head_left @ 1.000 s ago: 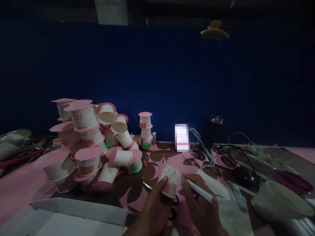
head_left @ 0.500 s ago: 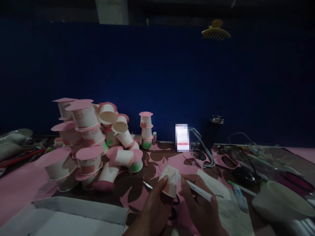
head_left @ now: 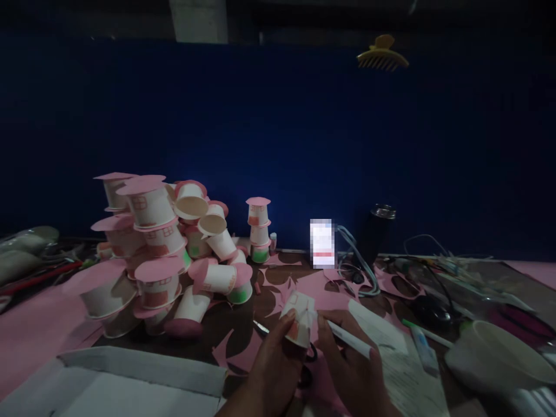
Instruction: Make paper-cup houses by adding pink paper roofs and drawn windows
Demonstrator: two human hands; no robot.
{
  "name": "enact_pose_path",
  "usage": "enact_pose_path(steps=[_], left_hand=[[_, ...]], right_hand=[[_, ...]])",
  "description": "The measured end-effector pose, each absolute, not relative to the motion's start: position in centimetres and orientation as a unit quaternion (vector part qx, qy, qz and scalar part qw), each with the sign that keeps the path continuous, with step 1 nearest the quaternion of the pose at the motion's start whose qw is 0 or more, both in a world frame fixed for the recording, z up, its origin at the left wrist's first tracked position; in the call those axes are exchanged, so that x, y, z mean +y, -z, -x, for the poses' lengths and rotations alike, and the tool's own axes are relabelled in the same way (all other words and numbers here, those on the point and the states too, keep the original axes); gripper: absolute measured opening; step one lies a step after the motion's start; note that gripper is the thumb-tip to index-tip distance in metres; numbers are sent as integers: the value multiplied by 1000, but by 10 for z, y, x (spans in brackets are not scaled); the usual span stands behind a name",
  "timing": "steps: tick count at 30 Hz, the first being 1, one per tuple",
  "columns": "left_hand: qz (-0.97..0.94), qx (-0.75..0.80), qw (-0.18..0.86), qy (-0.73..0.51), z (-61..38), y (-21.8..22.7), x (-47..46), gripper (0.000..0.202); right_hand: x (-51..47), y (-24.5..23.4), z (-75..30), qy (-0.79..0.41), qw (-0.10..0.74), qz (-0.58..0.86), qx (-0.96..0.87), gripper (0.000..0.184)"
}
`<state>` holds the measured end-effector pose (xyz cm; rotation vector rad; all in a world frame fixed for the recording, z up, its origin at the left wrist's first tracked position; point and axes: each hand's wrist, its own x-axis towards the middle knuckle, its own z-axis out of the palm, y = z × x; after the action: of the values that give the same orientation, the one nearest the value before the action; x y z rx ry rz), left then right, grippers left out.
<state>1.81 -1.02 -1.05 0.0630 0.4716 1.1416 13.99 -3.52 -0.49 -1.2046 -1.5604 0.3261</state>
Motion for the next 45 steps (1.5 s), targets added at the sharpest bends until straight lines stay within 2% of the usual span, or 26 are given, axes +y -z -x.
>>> enact_pose_path(steps=[14,20,28,34,45], left_hand=[[-5,232,808,-542,-18,12,-10,8],[-41,177,826,-534,-20,7,-11,12],[-83,195,817,-537,-22,9,-14,15],[-58,201,816,-538,-19,6,-14,15],[-56,236,809,-535,-20,4,-15,11]], right_hand=[[-37,2,-138,-159,553,498,-649,13],[-34,7,-142,-181,543,509,-643,12],[-35,-2,-138,-169,560,474,-658,13],[-37,-7,-137,-100,592,542,-588,11],[-33,-5,-139,-100,585,549,-589,14]])
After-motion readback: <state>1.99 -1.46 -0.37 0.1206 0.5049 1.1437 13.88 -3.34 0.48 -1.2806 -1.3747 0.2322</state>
